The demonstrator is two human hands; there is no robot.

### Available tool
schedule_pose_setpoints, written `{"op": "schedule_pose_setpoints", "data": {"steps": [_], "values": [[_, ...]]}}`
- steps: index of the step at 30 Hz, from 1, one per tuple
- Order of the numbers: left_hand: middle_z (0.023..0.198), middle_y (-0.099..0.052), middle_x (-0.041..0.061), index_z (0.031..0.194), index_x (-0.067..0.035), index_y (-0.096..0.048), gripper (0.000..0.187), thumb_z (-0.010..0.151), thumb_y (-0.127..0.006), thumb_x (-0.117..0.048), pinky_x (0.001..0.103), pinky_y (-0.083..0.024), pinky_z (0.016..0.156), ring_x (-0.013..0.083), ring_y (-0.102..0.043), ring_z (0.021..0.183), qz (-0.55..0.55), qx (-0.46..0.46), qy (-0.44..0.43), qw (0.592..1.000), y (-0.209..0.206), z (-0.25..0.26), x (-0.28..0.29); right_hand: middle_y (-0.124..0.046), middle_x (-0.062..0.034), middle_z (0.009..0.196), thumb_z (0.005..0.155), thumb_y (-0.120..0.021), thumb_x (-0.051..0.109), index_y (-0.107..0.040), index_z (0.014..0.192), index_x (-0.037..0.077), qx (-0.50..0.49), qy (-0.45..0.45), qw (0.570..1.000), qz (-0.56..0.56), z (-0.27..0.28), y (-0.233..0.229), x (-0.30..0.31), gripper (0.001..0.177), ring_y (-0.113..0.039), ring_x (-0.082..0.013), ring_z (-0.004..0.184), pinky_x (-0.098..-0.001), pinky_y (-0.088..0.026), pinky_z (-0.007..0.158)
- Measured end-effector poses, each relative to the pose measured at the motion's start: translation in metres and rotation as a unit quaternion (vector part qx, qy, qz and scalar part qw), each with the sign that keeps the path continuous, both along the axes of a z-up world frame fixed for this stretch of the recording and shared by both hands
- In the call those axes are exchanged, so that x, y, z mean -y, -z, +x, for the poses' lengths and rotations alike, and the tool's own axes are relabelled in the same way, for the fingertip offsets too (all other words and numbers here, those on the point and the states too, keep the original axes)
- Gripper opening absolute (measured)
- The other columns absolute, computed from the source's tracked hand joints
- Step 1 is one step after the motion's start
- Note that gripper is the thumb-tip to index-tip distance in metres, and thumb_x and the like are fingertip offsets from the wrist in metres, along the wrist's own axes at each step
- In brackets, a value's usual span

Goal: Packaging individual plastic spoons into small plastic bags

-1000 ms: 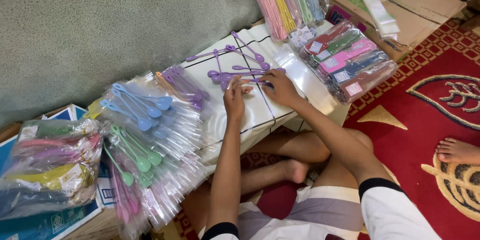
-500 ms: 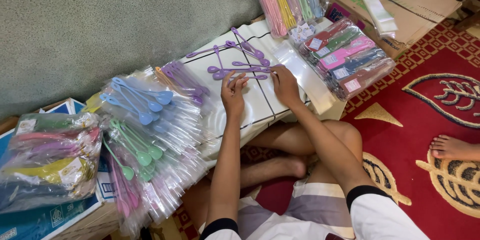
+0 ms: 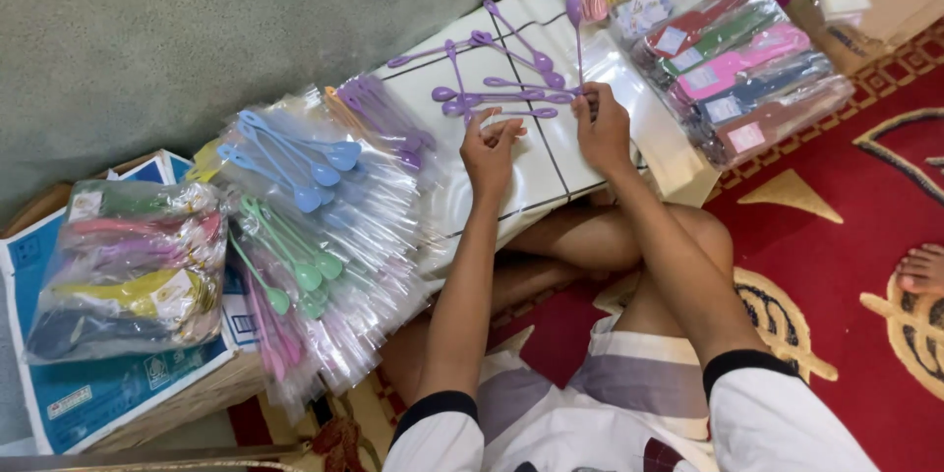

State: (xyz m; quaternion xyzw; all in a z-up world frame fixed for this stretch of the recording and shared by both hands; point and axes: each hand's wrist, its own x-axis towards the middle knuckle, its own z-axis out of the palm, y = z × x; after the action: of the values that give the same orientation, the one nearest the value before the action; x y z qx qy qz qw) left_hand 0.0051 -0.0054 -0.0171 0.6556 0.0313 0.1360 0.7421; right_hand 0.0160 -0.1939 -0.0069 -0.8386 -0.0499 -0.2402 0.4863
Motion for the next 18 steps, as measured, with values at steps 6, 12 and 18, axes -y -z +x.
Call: {"op": "schedule_pose_setpoints", "data": {"steps": [6,12,18], "values": [[0.099,-0.079,0.013,0.123,-0.007,-0.061,0.041,0.089,-0.083,-0.018,0.022,-0.064,0.074,0.0146,-0.077,0.079,-0.025,-0.001,-0.019,1.0,-0.011,-0.003,0.002,-0.072,-0.0171,0.091,0.105,-0.061,0.006,-0.058,0.115,0.0,0.007,0.006,1.0,0.009,-0.005,-0.009,-0.004,0.012,-0.071,-0.0293,0.072,-0.0375,-0.057,0.062],[0.108,-0.078,0.013,0.115,-0.005,-0.064,0.032,0.09,-0.082,-0.016,0.023,-0.062,0.07,0.0136,-0.075,0.075,-0.029,-0.038,-0.056,0.997,-0.009,-0.003,0.007,-0.073,-0.0109,0.09,0.098,-0.074,0.012,-0.069,0.108,0.009,0.002,-0.009,0.999,-0.046,-0.006,-0.014,0.0,0.012,-0.069,-0.0287,0.079,-0.0384,-0.055,0.068],[0.104,-0.077,0.012,0.112,-0.006,-0.067,0.029,0.088,-0.083,-0.013,0.024,-0.061,0.068,0.0143,-0.074,0.073,-0.014,-0.061,-0.078,0.995,-0.017,-0.006,0.008,-0.074,-0.0122,0.093,0.1,-0.07,0.013,-0.068,0.121,0.013,-0.003,-0.023,1.0,0.007,-0.012,-0.02,-0.001,0.022,-0.07,-0.0276,0.077,-0.0363,-0.055,0.067]]}}
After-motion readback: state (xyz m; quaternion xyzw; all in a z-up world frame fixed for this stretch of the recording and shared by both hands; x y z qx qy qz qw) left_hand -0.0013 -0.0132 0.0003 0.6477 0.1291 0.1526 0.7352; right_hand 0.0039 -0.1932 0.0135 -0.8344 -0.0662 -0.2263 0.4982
